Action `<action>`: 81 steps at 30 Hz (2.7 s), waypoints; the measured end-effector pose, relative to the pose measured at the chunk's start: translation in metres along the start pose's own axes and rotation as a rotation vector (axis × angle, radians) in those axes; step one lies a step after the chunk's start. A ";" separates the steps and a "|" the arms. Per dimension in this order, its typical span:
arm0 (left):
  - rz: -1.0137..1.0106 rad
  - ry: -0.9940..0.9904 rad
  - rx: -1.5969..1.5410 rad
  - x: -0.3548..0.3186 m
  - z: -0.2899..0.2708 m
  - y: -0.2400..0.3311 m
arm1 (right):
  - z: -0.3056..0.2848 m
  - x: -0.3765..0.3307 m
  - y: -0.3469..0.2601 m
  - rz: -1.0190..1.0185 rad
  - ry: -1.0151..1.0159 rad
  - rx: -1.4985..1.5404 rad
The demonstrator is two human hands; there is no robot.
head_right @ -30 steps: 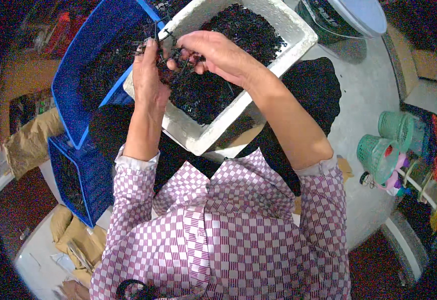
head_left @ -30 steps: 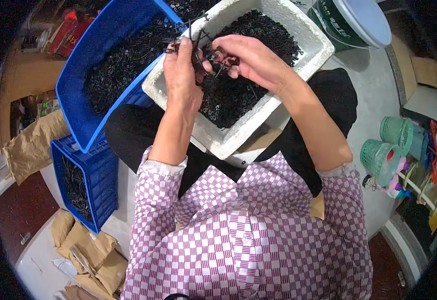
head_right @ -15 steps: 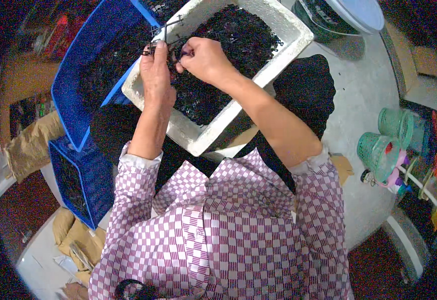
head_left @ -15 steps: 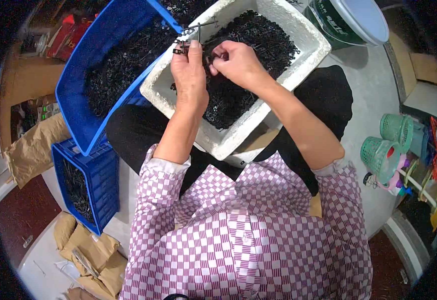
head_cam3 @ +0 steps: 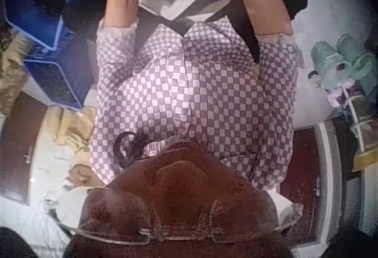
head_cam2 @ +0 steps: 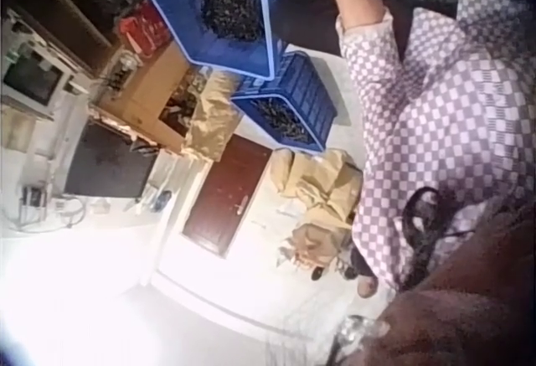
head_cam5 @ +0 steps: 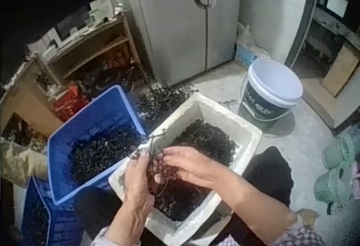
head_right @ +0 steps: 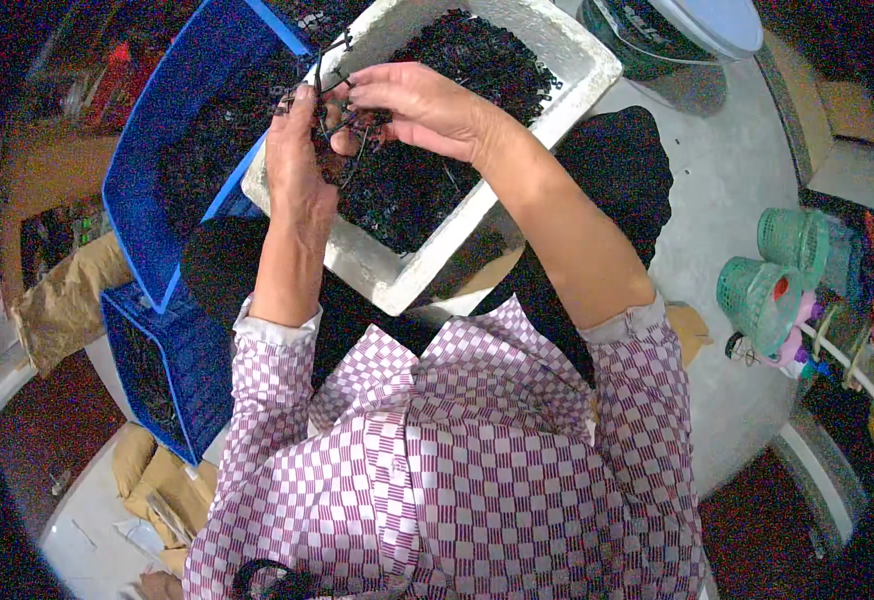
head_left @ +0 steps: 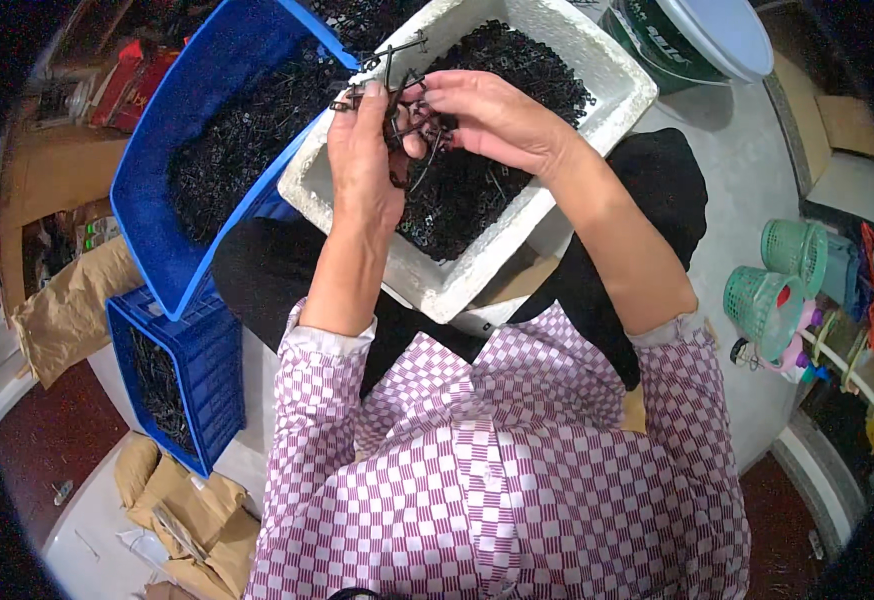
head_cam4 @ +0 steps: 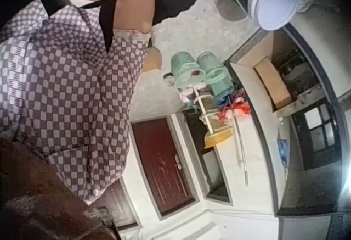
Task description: The worker is sorting and inspecting small black components from a large bin into other containers.
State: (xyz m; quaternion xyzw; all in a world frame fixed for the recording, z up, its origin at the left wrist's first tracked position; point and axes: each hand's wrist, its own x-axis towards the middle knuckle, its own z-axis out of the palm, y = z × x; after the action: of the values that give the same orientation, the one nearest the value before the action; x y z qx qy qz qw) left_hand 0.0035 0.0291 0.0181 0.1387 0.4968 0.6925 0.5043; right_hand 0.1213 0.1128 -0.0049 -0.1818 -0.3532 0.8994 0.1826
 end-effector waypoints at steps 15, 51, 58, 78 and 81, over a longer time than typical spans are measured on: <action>-0.088 0.098 -0.287 0.009 -0.019 0.001 | -0.008 -0.006 0.006 -0.006 0.130 -0.061; 0.004 -0.078 -0.034 -0.004 -0.022 0.016 | -0.018 -0.026 -0.023 -0.025 0.075 -0.186; -0.226 -0.187 0.173 -0.018 -0.001 -0.037 | -0.004 -0.017 -0.014 -0.397 0.201 0.362; 0.037 0.032 -0.323 0.000 -0.024 0.006 | 0.027 -0.019 0.023 -0.242 0.294 -0.327; 0.004 0.002 -0.270 -0.007 -0.021 0.006 | 0.020 -0.018 0.021 -0.277 0.269 -0.426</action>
State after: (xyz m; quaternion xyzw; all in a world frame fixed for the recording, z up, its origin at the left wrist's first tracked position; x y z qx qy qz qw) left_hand -0.0112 0.0118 0.0158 0.0698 0.3992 0.7544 0.5164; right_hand 0.1242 0.0791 -0.0022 -0.2836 -0.5282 0.7392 0.3068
